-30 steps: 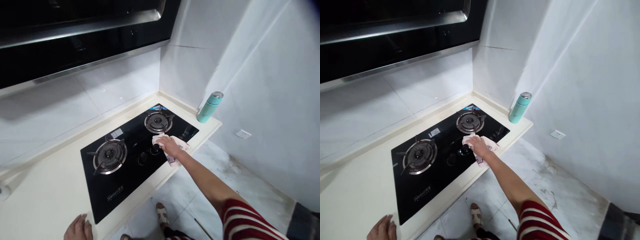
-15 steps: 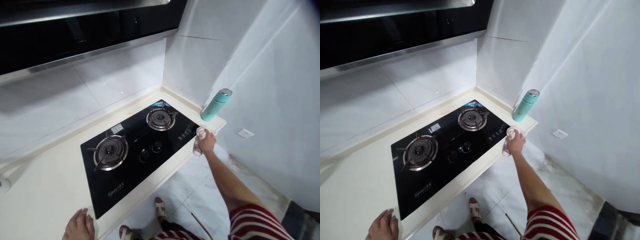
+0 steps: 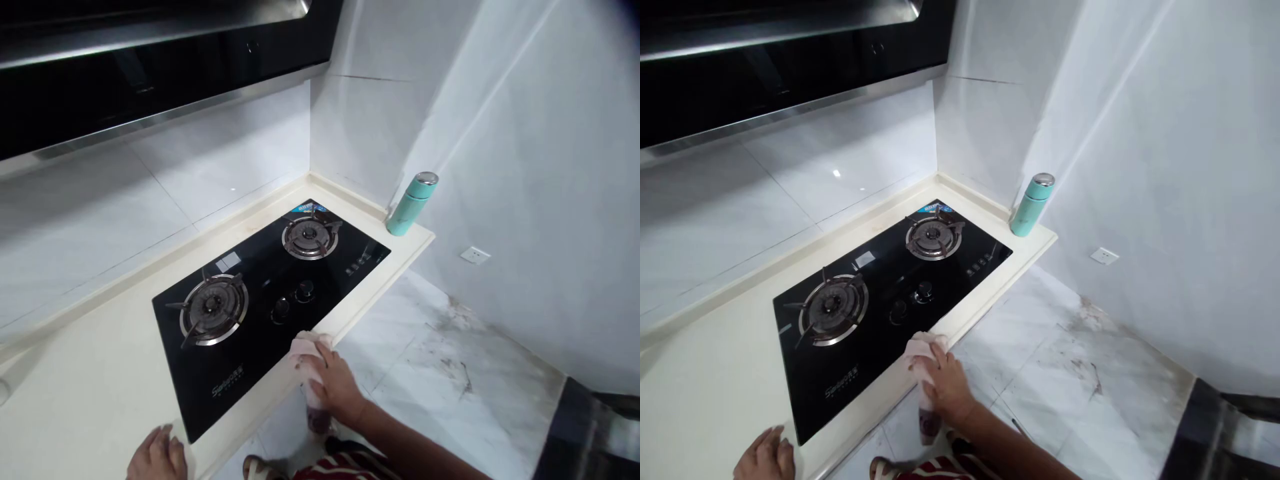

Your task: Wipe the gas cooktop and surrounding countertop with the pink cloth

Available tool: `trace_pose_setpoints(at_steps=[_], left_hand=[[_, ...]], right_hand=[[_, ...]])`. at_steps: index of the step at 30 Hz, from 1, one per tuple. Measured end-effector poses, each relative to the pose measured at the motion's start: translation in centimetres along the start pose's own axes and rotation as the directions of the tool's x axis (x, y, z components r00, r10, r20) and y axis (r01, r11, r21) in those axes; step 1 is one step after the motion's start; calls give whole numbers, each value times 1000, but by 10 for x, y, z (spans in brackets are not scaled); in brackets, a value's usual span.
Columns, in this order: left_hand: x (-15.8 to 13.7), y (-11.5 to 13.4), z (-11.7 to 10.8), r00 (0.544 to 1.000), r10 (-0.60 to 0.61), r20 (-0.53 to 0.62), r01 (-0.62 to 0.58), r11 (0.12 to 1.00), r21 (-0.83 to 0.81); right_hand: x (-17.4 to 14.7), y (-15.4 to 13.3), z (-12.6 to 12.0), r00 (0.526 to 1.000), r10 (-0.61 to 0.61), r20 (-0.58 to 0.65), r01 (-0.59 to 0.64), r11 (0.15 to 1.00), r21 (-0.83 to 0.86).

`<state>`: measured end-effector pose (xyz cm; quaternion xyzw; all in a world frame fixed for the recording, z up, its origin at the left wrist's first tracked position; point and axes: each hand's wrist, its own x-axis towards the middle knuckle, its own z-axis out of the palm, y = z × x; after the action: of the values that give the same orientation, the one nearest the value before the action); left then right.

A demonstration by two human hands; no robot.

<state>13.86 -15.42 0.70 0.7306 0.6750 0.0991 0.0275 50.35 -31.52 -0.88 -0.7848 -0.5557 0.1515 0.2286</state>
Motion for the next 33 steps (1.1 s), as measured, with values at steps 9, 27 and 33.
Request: trace_pose_setpoints(at_steps=[9, 27, 33], left_hand=[[-8, 4, 0, 998, 42, -40, -42, 999, 6], [-25, 10, -6, 994, 99, -37, -98, 995, 27], [-31, 11, -7, 994, 95, -58, -95, 995, -9]], right_hand=[[109, 178, -147, 794, 572, -207, -608, 728, -318], [14, -97, 35, 889, -416, 190, 420, 907, 21], [35, -158, 13, 793, -601, 96, 394, 628, 671]])
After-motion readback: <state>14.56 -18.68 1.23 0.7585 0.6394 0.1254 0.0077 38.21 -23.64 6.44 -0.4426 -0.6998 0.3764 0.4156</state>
